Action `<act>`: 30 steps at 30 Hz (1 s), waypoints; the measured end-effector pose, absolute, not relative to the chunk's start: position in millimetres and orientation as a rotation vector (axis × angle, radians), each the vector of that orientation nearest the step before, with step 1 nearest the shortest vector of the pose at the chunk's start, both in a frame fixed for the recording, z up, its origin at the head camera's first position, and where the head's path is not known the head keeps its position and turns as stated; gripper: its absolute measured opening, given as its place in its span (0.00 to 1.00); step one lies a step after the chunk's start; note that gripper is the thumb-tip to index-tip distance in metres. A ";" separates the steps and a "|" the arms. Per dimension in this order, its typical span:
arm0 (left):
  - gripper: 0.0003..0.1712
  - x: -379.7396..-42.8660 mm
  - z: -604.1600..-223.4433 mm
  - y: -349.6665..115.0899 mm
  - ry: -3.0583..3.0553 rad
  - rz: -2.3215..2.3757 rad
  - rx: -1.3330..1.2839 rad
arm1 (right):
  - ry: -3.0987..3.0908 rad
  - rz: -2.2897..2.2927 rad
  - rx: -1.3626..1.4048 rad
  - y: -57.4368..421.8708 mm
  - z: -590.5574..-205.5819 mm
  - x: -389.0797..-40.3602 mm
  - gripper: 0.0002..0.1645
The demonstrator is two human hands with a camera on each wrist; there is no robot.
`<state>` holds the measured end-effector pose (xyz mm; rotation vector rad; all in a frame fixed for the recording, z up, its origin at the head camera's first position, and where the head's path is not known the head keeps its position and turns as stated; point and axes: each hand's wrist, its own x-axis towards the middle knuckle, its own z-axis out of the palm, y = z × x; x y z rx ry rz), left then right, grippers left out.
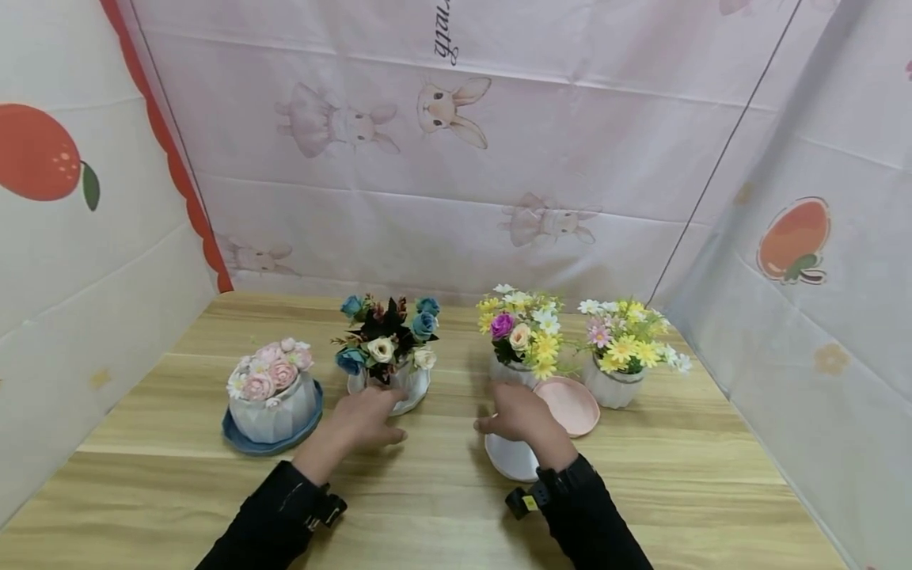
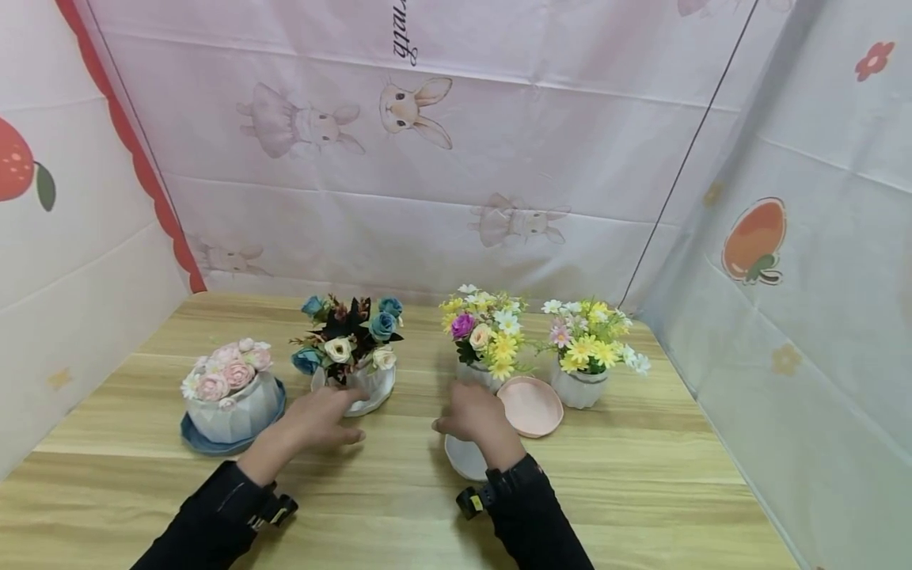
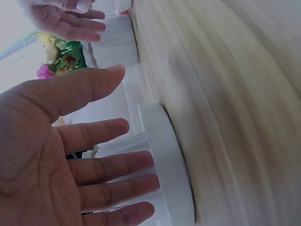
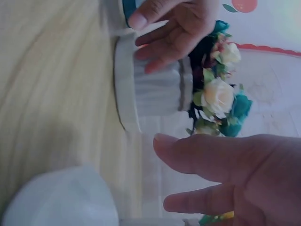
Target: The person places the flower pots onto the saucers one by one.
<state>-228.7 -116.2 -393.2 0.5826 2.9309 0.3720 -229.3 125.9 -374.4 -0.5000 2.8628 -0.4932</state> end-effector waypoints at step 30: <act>0.30 -234.2 -399.2 -67.7 2.951 0.529 0.758 | 2.855 -0.598 -0.333 167.8 -375.3 -244.5 0.35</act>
